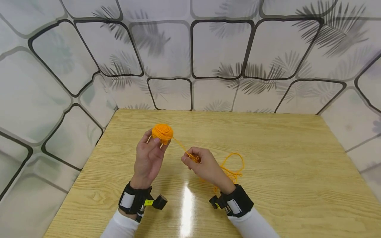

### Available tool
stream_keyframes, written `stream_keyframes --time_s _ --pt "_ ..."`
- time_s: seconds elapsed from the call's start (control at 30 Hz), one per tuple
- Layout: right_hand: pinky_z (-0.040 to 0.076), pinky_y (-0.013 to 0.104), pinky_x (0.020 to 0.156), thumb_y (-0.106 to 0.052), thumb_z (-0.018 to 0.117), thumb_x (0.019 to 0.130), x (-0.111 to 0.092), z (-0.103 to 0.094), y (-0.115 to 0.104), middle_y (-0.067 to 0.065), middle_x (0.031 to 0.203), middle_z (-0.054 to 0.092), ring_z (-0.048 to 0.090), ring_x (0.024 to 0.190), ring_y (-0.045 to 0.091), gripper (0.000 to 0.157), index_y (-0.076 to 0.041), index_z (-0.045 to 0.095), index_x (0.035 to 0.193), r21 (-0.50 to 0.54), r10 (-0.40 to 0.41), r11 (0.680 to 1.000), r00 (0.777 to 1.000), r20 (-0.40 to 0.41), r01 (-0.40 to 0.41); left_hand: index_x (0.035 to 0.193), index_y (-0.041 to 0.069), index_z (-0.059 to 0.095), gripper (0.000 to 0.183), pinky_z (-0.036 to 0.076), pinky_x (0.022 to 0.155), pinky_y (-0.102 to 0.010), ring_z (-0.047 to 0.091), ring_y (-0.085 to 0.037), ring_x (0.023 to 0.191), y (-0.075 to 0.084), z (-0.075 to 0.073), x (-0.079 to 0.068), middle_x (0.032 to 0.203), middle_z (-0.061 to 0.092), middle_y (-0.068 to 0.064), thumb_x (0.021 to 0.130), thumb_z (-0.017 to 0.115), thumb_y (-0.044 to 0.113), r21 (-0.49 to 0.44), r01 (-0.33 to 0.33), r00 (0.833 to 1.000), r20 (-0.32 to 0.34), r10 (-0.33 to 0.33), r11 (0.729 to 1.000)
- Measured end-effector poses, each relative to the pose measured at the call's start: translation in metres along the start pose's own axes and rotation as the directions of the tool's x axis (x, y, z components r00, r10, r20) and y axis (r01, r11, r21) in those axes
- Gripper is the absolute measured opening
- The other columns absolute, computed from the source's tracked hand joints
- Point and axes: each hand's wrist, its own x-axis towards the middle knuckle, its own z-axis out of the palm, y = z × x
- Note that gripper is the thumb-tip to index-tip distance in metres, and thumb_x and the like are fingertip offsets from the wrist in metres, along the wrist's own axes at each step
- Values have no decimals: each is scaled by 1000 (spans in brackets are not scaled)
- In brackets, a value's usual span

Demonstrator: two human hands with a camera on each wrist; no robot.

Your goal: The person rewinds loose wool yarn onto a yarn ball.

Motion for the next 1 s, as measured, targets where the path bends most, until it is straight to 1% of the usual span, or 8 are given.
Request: stream_keyframes --time_s 0.13,0.23,0.3,0.4,0.47,0.57,0.77,1.0 --pt "31 28 37 -38 55 90 -8 2 -7 4 69 51 36 44 15 22 -16 60 90 -72 -56 996 998 -27 54 115 0 47 38 40 95 -42 53 -25 103 -3 -2 2 116 47 -14 82 65 6 126 -55 995 -80 65 991" --pt "29 28 37 -40 53 91 -14 3 -11 3 67 51 34 43 15 22 -19 59 88 -108 -76 992 996 -46 71 115 -4 48 42 44 90 -40 54 -26 99 -7 -4 3 114 47 -16 79 68 7 237 -90 986 -119 120 967" --pt "29 28 37 -41 52 91 -17 3 -13 2 68 51 34 43 14 21 -21 58 87 -125 -81 989 995 -52 74 113 -6 49 42 47 87 -38 54 -27 97 -10 -5 3 113 48 -17 78 69 6 328 -121 977 -126 171 937" --pt "31 28 37 -41 51 92 -23 2 -15 2 68 52 36 43 14 21 -22 59 87 -136 -81 988 995 -63 72 111 -6 51 40 48 83 -40 52 -31 97 -15 -9 4 112 48 -17 78 70 5 450 -175 964 -104 246 876" --pt "33 29 38 -39 50 92 -26 1 -16 1 68 52 38 44 14 19 -23 59 88 -133 -79 989 994 -71 69 111 -3 53 38 48 81 -41 51 -32 98 -18 -11 4 111 49 -16 78 70 6 512 -202 955 -84 283 834" --pt "36 29 39 -38 49 93 -31 -1 -20 0 69 53 42 47 15 18 -23 60 89 -131 -78 989 994 -82 67 110 0 53 37 48 82 -44 50 -32 99 -21 -15 4 112 50 -15 78 70 9 571 -233 946 -56 321 787" --pt "39 30 45 -32 49 94 -41 -5 -26 -1 72 54 45 54 17 15 -22 59 89 -120 -98 989 992 -81 88 109 2 54 36 48 83 -41 51 -29 102 -23 -17 4 112 52 -13 79 70 11 667 -235 935 -44 352 707" --pt "46 32 53 -22 48 96 -47 -14 -36 -1 76 57 50 62 16 12 -19 58 91 -85 -169 983 984 -62 163 110 -5 52 35 48 84 -43 51 -32 103 -16 -13 2 113 51 -18 78 67 0 707 -183 945 -65 320 683"
